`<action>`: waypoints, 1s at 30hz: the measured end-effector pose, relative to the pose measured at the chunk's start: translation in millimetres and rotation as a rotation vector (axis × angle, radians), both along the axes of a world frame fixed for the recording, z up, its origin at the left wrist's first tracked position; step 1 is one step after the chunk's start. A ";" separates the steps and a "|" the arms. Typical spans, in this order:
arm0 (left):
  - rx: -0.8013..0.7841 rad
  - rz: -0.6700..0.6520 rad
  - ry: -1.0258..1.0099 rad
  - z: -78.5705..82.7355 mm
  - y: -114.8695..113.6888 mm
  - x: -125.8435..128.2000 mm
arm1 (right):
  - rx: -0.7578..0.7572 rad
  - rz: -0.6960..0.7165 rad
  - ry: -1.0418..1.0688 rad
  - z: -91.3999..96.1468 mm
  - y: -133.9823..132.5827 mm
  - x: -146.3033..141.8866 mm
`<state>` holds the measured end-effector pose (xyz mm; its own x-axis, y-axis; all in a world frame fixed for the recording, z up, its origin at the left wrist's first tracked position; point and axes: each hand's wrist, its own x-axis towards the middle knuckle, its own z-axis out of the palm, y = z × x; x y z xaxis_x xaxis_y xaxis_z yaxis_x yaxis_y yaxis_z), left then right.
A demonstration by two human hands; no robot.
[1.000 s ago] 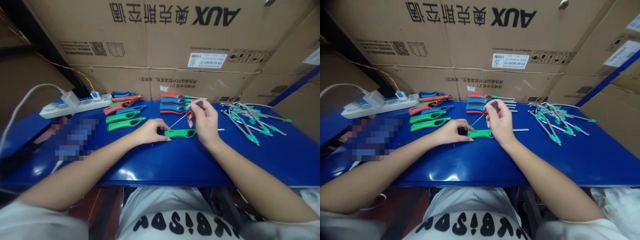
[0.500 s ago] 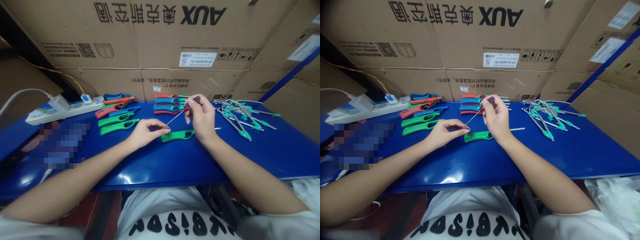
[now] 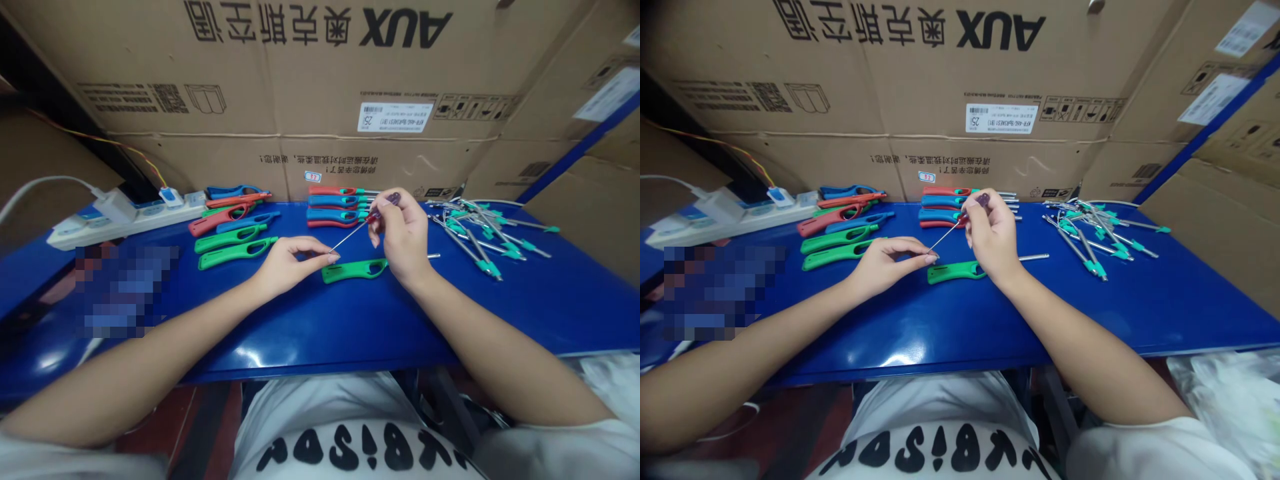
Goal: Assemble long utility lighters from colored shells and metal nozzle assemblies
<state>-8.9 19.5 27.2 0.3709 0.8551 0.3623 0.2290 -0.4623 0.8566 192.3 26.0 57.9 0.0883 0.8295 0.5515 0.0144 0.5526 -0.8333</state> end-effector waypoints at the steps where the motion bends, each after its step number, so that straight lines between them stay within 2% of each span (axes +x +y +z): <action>1: -0.001 0.000 0.000 0.2 -0.1 0.1 | -0.002 -0.001 0.000 -0.1 0.0 0.1; 14: -0.005 -0.013 0.023 -0.2 -0.1 0.3 | 0.007 -0.013 -0.087 -3.5 1.1 3.2; 30: 0.007 -0.035 0.050 -1.0 -0.4 0.4 | 0.011 -0.017 -0.078 -5.4 2.0 2.2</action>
<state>-8.5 19.1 26.3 0.4187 0.8388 0.3480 0.2550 -0.4764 0.8414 194.5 27.9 52.4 0.0581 0.8220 0.5666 0.0886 0.5610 -0.8230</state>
